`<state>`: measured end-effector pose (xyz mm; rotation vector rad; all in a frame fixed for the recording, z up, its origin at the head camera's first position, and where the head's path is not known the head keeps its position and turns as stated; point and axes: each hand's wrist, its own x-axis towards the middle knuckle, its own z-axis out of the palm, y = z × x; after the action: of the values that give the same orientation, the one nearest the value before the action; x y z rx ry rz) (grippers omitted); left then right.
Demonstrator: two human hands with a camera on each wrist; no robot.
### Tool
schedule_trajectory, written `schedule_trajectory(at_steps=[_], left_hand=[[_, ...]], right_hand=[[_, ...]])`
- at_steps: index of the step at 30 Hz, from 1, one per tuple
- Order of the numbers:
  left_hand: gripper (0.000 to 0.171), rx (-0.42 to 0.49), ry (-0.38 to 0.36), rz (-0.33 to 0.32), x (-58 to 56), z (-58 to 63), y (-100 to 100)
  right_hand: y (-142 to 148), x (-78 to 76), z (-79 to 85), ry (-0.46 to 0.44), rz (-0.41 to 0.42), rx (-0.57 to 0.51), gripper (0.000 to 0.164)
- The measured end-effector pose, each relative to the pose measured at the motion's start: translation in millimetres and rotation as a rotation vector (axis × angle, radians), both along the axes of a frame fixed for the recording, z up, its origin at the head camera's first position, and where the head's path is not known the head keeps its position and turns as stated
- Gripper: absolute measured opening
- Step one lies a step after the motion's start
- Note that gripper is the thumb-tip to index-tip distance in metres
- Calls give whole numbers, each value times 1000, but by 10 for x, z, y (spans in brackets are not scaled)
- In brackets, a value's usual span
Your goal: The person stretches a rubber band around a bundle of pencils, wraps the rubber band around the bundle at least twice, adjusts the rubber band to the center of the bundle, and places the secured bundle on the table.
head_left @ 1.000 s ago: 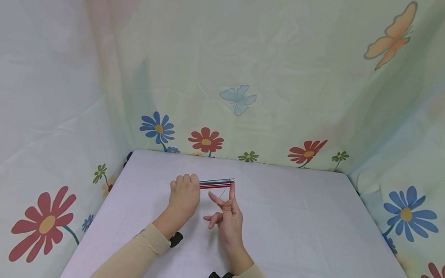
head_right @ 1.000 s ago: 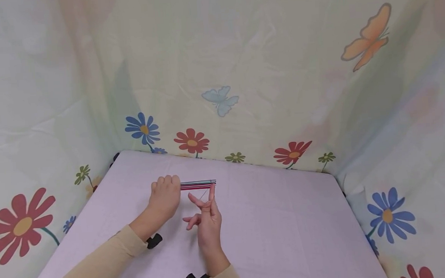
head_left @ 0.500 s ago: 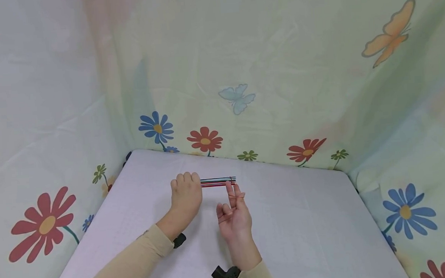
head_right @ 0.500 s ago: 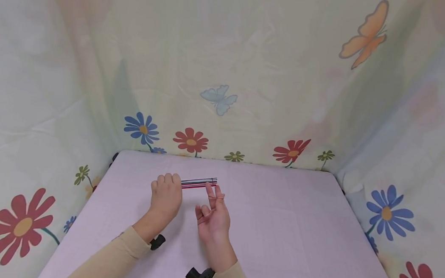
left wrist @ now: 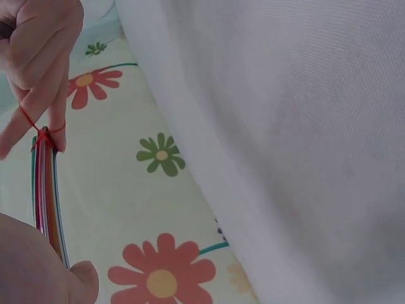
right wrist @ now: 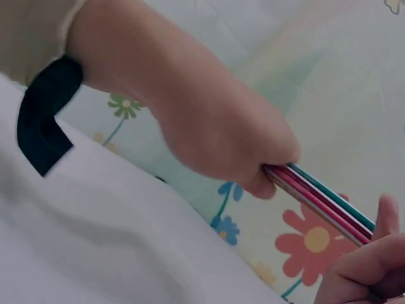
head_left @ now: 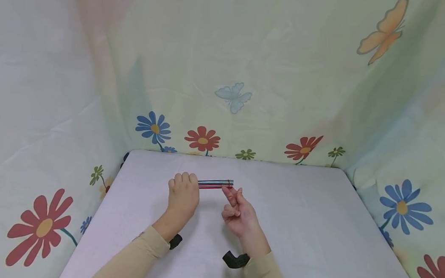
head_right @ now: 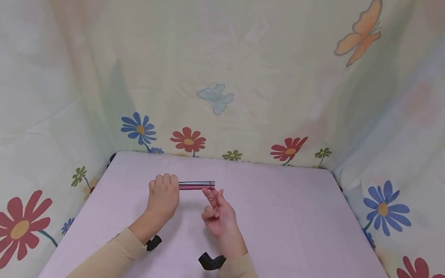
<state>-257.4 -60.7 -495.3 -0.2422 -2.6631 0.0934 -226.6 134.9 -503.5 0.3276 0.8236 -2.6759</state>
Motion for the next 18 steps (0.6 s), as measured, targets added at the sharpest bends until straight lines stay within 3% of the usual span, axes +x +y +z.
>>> schedule_trajectory(at_steps=[8, 15, 18], left_hand=[[19, 9, 4, -68, -12, 9, -32], [18, -26, -5, -111, -9, -42, -47], [17, -31, -18, -117, -4, -56, -56]], right_hand=[[216, -188, 26, -30, 88, 105, 37], [369, -303, 69, -37, 194, 461, 37], [404, -346, 106, -31, 259, 560, 37]])
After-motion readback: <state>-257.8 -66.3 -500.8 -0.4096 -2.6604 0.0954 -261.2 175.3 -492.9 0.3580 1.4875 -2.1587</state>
